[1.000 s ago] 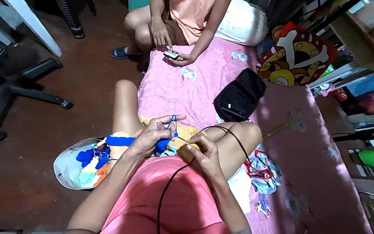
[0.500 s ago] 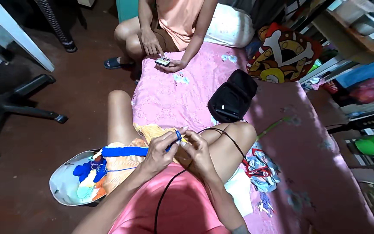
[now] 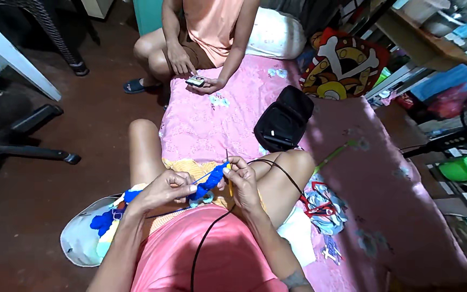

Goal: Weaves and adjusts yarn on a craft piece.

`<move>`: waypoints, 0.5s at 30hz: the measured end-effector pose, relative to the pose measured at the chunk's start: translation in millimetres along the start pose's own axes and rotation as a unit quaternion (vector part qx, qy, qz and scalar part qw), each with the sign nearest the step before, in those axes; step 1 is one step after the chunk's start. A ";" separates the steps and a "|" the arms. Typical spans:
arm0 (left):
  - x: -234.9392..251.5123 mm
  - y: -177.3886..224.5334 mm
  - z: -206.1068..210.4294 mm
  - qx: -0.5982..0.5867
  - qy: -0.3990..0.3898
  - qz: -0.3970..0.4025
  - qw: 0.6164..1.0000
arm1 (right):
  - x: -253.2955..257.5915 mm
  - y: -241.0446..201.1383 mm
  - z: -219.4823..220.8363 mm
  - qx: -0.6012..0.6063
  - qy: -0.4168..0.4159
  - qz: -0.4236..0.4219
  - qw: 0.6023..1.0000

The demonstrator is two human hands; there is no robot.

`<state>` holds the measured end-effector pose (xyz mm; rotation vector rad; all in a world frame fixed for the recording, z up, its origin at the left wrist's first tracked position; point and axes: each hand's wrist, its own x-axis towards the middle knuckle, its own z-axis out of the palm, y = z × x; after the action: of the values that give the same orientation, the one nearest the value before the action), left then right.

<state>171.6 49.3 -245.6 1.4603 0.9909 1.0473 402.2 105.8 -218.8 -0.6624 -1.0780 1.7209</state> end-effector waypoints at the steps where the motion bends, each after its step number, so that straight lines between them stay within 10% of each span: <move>1: -0.4 0.4 -0.4 -0.014 0.011 0.015 1.000 | -0.4 -1.0 0.8 -0.004 0.003 -0.004 1.000; 7: 14.7 6.9 26.3 -0.297 0.082 0.114 0.944 | -6.3 -0.3 7.3 -0.027 0.018 -0.020 0.999; 15: 29.2 37.9 57.3 -0.125 0.218 0.010 0.968 | -12.0 4.6 16.7 -0.143 0.019 -0.078 0.986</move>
<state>236.6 57.1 -209.7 1.0550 1.1003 1.4916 391.2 88.1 -215.6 -0.7645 -1.3280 1.4275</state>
